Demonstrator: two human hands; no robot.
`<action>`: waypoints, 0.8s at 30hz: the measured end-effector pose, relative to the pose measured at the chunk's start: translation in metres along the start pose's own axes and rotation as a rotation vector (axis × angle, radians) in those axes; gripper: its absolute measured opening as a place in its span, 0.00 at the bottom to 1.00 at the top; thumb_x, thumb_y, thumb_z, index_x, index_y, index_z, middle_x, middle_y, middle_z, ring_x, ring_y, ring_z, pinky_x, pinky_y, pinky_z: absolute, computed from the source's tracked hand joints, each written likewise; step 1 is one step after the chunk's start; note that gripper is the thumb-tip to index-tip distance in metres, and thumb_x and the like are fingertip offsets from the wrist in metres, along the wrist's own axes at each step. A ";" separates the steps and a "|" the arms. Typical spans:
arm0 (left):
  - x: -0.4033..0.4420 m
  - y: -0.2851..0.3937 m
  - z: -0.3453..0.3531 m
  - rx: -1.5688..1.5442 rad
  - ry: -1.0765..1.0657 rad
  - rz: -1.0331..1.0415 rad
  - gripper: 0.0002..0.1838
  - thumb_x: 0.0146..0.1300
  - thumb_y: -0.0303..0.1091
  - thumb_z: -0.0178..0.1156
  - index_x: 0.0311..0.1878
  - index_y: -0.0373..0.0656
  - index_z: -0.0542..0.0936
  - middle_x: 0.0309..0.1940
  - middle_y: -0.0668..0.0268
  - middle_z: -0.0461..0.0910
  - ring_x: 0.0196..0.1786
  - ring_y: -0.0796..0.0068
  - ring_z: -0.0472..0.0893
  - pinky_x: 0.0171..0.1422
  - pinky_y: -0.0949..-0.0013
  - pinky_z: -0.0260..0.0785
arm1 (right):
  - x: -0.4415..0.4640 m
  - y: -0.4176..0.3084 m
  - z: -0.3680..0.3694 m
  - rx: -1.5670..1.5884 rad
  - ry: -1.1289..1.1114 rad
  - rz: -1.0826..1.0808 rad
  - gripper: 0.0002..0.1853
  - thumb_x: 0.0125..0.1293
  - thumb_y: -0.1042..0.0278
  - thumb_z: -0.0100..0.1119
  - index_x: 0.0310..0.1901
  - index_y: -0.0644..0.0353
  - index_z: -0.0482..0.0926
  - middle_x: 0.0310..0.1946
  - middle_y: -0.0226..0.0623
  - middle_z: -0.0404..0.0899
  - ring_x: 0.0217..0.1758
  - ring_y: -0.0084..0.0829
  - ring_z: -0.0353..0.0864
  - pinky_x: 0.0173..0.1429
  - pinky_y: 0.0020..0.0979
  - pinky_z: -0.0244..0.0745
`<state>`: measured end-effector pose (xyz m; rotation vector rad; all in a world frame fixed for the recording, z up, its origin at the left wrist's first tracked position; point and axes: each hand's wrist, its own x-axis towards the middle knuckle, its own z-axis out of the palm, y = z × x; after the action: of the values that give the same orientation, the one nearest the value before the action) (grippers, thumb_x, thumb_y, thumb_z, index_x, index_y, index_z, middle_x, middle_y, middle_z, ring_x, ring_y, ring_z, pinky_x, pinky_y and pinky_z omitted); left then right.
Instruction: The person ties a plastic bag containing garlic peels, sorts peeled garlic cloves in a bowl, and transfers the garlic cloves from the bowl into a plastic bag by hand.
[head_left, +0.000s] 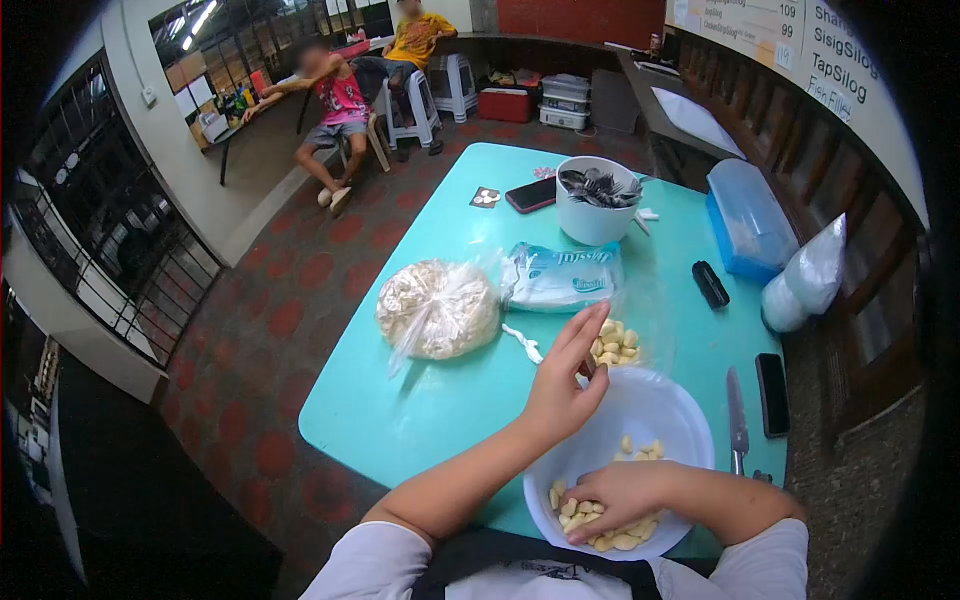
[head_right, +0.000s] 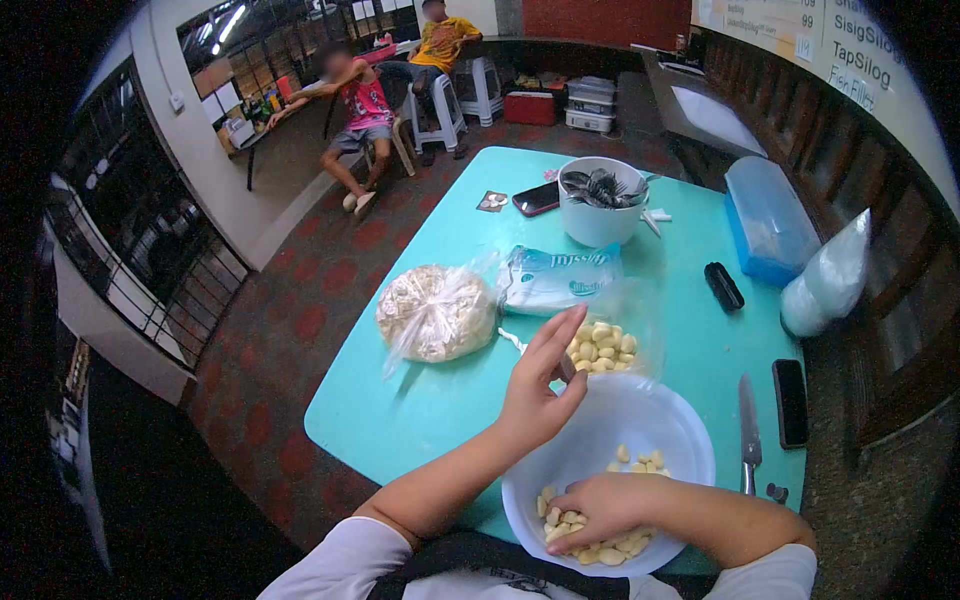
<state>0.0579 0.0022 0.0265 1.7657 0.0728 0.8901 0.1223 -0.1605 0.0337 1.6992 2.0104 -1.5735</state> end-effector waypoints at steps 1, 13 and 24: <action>0.000 0.000 0.000 -0.003 0.000 0.002 0.43 0.55 0.13 0.55 0.77 0.48 0.62 0.73 0.58 0.63 0.33 0.85 0.72 0.39 0.79 0.71 | -0.002 0.000 0.002 0.010 0.004 0.010 0.37 0.65 0.29 0.55 0.62 0.52 0.74 0.52 0.48 0.78 0.58 0.50 0.78 0.62 0.42 0.71; -0.001 0.000 0.000 -0.006 0.031 0.006 0.45 0.55 0.13 0.55 0.78 0.47 0.59 0.74 0.58 0.60 0.34 0.84 0.72 0.39 0.78 0.70 | -0.024 -0.016 0.028 0.142 0.273 0.093 0.29 0.67 0.33 0.53 0.61 0.42 0.78 0.43 0.47 0.81 0.46 0.50 0.83 0.54 0.46 0.76; -0.002 0.005 0.004 0.077 0.029 0.013 0.45 0.53 0.14 0.56 0.78 0.45 0.59 0.73 0.57 0.62 0.38 0.82 0.75 0.40 0.78 0.71 | -0.038 0.004 0.023 0.144 0.740 0.140 0.16 0.72 0.50 0.55 0.51 0.49 0.83 0.38 0.40 0.84 0.38 0.37 0.84 0.43 0.36 0.79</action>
<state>0.0567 -0.0036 0.0293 1.8268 0.1160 0.9341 0.1276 -0.2033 0.0438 2.7113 1.9878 -1.1593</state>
